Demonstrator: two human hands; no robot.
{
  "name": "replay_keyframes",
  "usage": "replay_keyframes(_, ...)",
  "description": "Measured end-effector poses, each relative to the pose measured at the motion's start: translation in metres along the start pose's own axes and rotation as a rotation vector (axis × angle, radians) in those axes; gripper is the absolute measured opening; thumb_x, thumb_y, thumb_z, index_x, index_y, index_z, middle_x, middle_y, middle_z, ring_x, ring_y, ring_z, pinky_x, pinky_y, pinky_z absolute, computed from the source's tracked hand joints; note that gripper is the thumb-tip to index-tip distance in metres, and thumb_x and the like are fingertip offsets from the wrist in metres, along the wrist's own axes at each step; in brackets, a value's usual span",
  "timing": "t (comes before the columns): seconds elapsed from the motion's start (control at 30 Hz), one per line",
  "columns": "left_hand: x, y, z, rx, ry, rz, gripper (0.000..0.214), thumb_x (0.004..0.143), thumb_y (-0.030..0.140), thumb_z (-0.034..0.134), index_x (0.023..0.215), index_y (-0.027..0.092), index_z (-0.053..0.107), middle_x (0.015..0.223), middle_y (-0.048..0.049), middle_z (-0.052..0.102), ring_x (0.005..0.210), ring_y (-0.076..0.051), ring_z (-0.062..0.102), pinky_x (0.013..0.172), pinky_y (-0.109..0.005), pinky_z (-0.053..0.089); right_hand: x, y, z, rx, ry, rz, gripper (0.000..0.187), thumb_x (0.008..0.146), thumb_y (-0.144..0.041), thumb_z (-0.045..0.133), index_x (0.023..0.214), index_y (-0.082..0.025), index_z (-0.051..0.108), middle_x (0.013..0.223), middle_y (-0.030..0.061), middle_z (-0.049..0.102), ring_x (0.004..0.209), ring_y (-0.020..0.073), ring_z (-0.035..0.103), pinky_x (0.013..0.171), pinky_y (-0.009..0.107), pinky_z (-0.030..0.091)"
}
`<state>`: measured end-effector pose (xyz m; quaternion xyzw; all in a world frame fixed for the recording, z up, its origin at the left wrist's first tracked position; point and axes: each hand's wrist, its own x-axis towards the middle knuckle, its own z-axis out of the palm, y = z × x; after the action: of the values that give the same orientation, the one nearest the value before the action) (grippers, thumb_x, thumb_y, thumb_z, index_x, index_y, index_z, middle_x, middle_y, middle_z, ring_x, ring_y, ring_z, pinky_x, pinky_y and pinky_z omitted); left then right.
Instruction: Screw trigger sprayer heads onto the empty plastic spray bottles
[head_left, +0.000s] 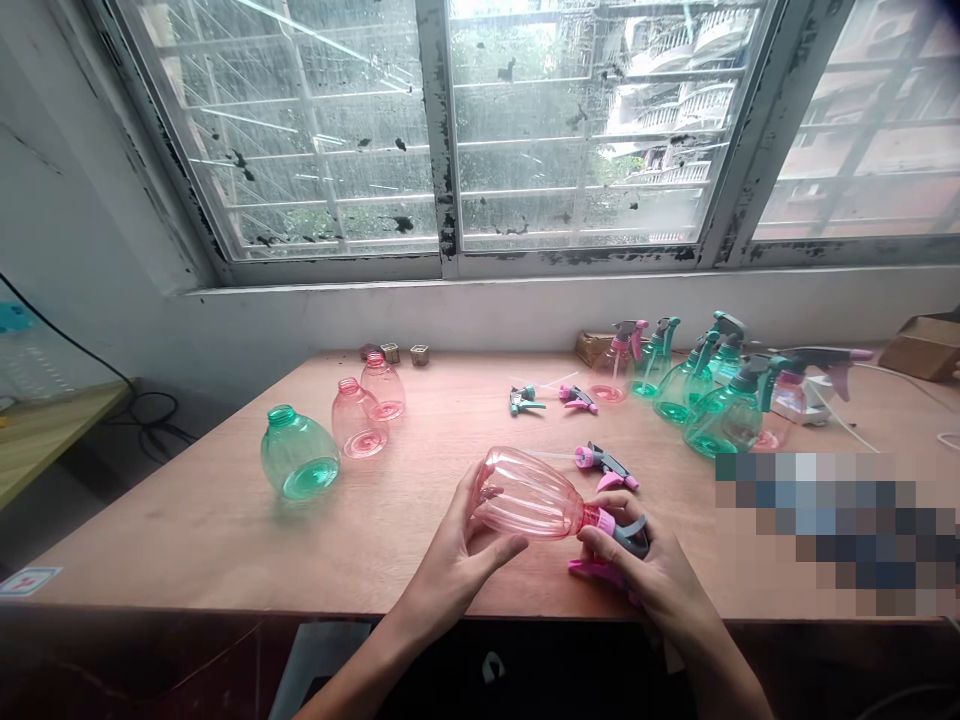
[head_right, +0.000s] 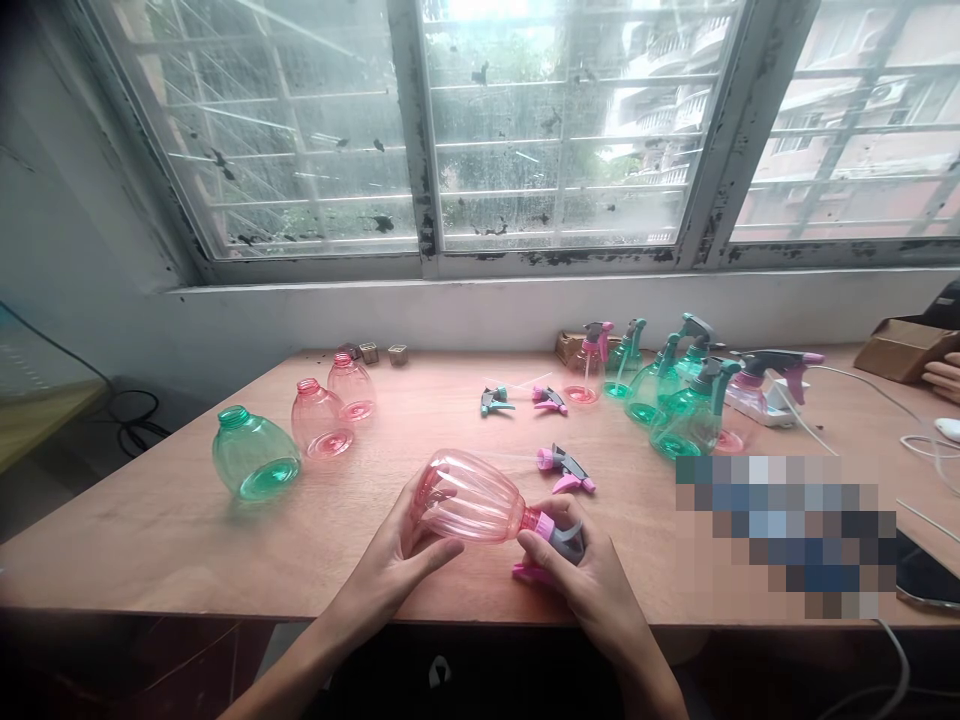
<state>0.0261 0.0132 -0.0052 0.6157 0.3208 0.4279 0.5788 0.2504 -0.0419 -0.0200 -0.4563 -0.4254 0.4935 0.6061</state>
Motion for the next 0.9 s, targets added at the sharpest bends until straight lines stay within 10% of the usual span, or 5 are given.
replay_keyframes(0.9, -0.003, -0.003, -0.003, 0.018, -0.019, -0.078, 0.099, 0.087, 0.046, 0.077, 0.162, 0.021, 0.018, 0.153, -0.0186, 0.045, 0.144, -0.034, 0.044, 0.12, -0.046, 0.032, 0.001, 0.002, -0.003, 0.015, -0.038, 0.006, 0.041, 0.08, -0.047, 0.087, 0.105, -0.02, 0.068, 0.076, -0.0021, 0.067, 0.069, 0.0159, 0.066, 0.068, 0.035, 0.068)
